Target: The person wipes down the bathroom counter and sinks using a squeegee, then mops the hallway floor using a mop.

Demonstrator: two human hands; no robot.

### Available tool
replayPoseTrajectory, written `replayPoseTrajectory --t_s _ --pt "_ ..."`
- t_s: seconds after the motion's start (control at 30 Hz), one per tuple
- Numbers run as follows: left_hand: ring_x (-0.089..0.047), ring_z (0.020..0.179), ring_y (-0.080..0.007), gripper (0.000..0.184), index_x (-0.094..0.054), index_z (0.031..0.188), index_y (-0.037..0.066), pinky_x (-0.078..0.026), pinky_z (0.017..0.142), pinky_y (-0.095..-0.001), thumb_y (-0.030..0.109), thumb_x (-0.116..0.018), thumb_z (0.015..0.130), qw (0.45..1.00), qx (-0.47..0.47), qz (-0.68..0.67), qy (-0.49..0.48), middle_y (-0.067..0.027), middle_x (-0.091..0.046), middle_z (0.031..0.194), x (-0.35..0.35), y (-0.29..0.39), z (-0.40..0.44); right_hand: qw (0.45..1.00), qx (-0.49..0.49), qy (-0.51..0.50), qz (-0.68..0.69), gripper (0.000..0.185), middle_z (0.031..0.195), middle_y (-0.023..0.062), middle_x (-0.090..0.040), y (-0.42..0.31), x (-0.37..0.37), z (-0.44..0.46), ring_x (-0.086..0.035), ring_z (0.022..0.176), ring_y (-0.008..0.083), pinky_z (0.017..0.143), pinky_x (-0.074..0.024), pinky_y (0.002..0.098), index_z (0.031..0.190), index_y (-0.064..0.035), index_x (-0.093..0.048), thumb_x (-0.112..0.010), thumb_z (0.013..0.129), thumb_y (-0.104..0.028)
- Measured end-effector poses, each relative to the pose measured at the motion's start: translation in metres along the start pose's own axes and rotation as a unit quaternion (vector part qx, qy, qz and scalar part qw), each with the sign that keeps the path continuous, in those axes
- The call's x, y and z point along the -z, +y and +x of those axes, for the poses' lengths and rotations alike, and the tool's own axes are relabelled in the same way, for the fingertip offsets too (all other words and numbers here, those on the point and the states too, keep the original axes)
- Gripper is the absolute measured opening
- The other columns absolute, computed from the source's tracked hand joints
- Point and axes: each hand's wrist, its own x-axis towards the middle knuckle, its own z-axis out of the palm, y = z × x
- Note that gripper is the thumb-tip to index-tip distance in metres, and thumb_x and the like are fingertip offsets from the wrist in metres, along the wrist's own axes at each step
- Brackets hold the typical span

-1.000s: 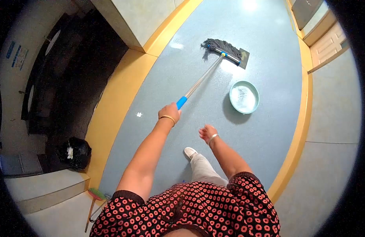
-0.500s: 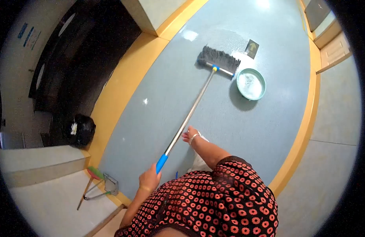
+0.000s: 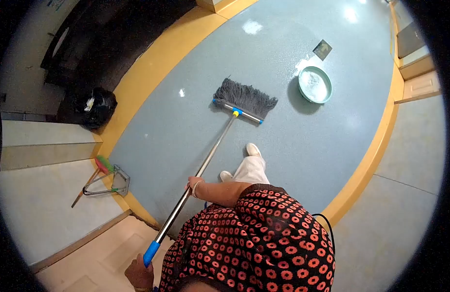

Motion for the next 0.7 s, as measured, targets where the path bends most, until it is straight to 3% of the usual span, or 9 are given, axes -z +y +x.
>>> replayPoseTrajectory --t_s 0.07,0.1,0.13,0.27,0.37,0.53,0.7 --pt "-0.05 0.049 -0.0256 0.021 -0.052 0.081 0.008 -0.04 0.043 -0.0341 0.023 -0.055 0.068 1.0 0.005 0.005 0.027 -0.008 -0.053 0.058 -0.003 0.004 0.001 1.0 -0.014 -0.01 -0.005 0.014 0.05 0.0093 -0.045 -0.002 0.004 0.005 -0.046 0.042 0.0192 0.039 -0.0395 0.0338 0.073 0.0004 -0.043 -0.04 0.076 -0.013" --pt "-0.05 0.049 -0.0247 0.02 -0.05 0.075 0.009 -0.039 0.044 -0.0344 0.021 -0.058 0.062 0.998 0.008 0.03 0.046 -0.0087 -0.051 0.056 -0.012 0.003 0.001 0.999 -0.028 -0.022 -0.011 0.015 0.05 0.0091 -0.045 0.0 0.005 0.007 -0.046 0.042 0.0191 0.04 -0.0406 0.0343 0.071 0.0002 -0.043 -0.041 0.076 -0.013" --pt "-0.051 0.048 -0.0238 0.021 -0.048 0.07 0.009 -0.038 0.044 -0.0347 0.019 -0.062 0.057 0.996 0.011 0.055 0.064 -0.0093 -0.049 0.054 -0.02 0.002 0.002 1.0 0.004 -0.029 -0.008 0.014 0.051 0.0096 -0.046 0.006 0.006 0.008 -0.046 0.042 0.0186 0.039 -0.0413 0.0334 0.068 0.0008 -0.044 -0.04 0.075 -0.011" --pt "-0.05 0.046 -0.0241 0.02 -0.047 0.064 0.009 -0.038 0.043 -0.0344 0.019 -0.062 0.057 0.999 0.025 0.029 0.039 -0.0082 -0.049 0.051 -0.037 -0.013 0.004 0.994 0.065 -0.061 -0.061 0.013 0.053 0.0116 -0.048 0.011 0.001 0.019 -0.048 0.042 0.0202 0.035 -0.0404 0.0334 0.06 0.0015 -0.042 -0.042 0.07 -0.007" --pt "-0.049 0.044 -0.0243 0.02 -0.046 0.063 0.009 -0.038 0.043 -0.0341 0.02 -0.062 0.057 0.997 0.028 0.038 0.064 -0.0073 -0.048 0.049 -0.033 -0.007 0.012 0.988 0.129 -0.083 0.004 0.012 0.052 0.0116 -0.046 -0.006 -0.009 0.011 -0.047 0.041 0.0219 0.033 -0.0402 0.035 0.061 0.0021 -0.041 -0.044 0.069 -0.007" --pt "-0.047 0.041 -0.0213 0.024 -0.048 0.069 0.011 -0.036 0.039 -0.033 0.025 -0.063 0.057 0.998 -0.02 0.004 0.063 -0.0053 -0.045 0.046 -0.011 -0.003 0.03 0.984 0.143 -0.102 -0.033 0.01 0.053 0.0107 -0.044 -0.036 -0.014 0.001 -0.048 0.043 0.021 0.035 -0.0422 0.0362 0.065 0.0015 -0.041 -0.043 0.069 -0.007" --pt "-0.047 0.042 -0.0216 0.026 -0.047 0.071 0.012 -0.035 0.04 -0.033 0.026 -0.063 0.056 0.992 -0.095 0.035 0.071 -0.0044 -0.046 0.049 0.017 -0.036 0.061 0.983 0.113 -0.135 0.052 0.009 0.054 0.011 -0.045 -0.038 -0.029 -0.005 -0.051 0.048 0.0216 0.041 -0.0445 0.0363 0.067 0.0 -0.041 -0.044 0.07 -0.008"
